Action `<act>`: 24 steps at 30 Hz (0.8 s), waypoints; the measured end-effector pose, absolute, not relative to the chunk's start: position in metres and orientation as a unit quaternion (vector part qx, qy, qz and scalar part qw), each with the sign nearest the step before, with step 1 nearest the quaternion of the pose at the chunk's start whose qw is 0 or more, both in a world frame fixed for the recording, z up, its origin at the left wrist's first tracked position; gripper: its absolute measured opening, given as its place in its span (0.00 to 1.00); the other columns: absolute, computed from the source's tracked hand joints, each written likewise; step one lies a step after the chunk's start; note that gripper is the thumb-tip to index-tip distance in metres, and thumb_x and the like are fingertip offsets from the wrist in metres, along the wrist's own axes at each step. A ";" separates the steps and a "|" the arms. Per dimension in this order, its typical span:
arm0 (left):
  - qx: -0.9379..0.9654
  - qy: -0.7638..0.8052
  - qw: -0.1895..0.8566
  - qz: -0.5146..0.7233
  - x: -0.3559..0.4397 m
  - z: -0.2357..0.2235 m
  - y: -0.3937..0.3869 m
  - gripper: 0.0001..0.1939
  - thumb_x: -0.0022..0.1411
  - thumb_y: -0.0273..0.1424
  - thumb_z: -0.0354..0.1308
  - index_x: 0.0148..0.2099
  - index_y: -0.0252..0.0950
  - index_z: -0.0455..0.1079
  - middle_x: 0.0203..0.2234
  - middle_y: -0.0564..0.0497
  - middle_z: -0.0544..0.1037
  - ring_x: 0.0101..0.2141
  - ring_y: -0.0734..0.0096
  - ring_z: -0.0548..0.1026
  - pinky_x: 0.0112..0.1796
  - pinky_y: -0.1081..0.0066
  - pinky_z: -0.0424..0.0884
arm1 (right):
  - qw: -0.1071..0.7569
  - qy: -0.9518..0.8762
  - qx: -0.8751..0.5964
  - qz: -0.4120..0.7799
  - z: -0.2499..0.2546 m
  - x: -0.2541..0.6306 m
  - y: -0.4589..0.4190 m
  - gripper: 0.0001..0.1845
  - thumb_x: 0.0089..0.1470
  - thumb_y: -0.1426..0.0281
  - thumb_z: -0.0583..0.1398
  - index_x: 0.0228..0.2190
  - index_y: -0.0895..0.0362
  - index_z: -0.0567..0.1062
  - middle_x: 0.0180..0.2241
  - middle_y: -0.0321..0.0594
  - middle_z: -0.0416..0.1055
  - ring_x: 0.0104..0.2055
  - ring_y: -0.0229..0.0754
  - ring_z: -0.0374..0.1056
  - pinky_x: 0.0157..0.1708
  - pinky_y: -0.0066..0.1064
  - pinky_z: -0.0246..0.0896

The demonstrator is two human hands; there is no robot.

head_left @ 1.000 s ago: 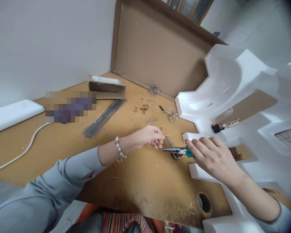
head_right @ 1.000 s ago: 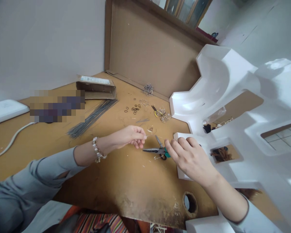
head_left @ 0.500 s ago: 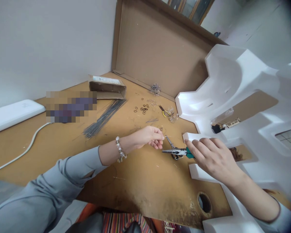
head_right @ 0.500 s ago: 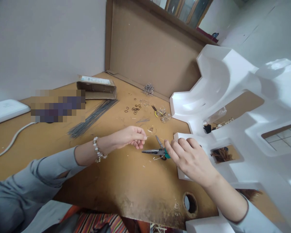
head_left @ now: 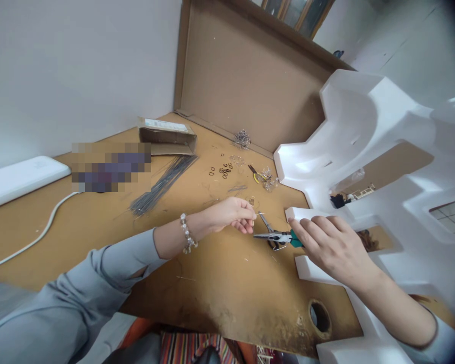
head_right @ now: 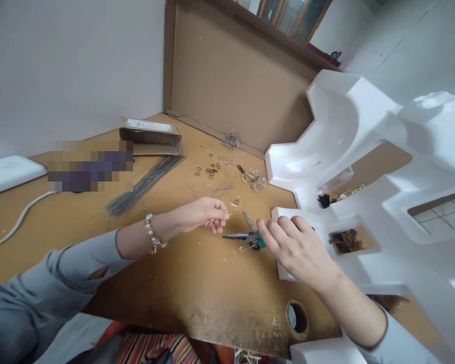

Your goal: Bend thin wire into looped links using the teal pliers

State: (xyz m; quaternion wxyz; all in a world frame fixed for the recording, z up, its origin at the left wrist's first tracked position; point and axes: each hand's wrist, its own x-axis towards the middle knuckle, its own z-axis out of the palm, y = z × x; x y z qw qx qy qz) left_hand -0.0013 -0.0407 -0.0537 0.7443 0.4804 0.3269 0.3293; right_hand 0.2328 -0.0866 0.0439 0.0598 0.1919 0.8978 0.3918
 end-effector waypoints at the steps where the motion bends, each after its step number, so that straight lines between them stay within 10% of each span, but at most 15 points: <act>1: 0.480 0.326 0.745 0.329 -0.001 -0.054 -0.041 0.05 0.53 0.26 0.56 0.26 0.31 0.66 0.17 0.51 0.74 0.19 0.78 0.72 0.24 0.77 0.68 | 0.059 0.897 0.190 0.393 0.044 0.233 -0.087 0.16 0.56 0.78 0.52 0.46 0.63 0.67 0.27 0.41 0.68 0.31 0.44 0.58 0.31 0.36 0.47; 11: 0.517 0.338 0.688 0.381 0.001 -0.049 -0.049 0.06 0.55 0.28 0.56 0.28 0.33 0.63 0.19 0.52 0.73 0.21 0.75 0.74 0.26 0.73 0.70 | 0.071 0.910 0.203 0.353 0.043 0.235 -0.085 0.17 0.54 0.77 0.54 0.46 0.63 0.67 0.28 0.42 0.69 0.31 0.44 0.60 0.31 0.35 0.49; 24: 0.787 0.356 0.253 0.436 0.001 -0.035 -0.078 0.08 0.60 0.30 0.49 0.32 0.37 0.68 0.25 0.51 0.74 0.27 0.73 0.70 0.33 0.72 0.64 | 0.116 0.883 0.455 -0.009 0.051 0.228 -0.089 0.08 0.39 0.77 0.56 0.24 0.53 0.69 0.19 0.34 0.68 0.19 0.37 0.60 0.19 0.28 0.45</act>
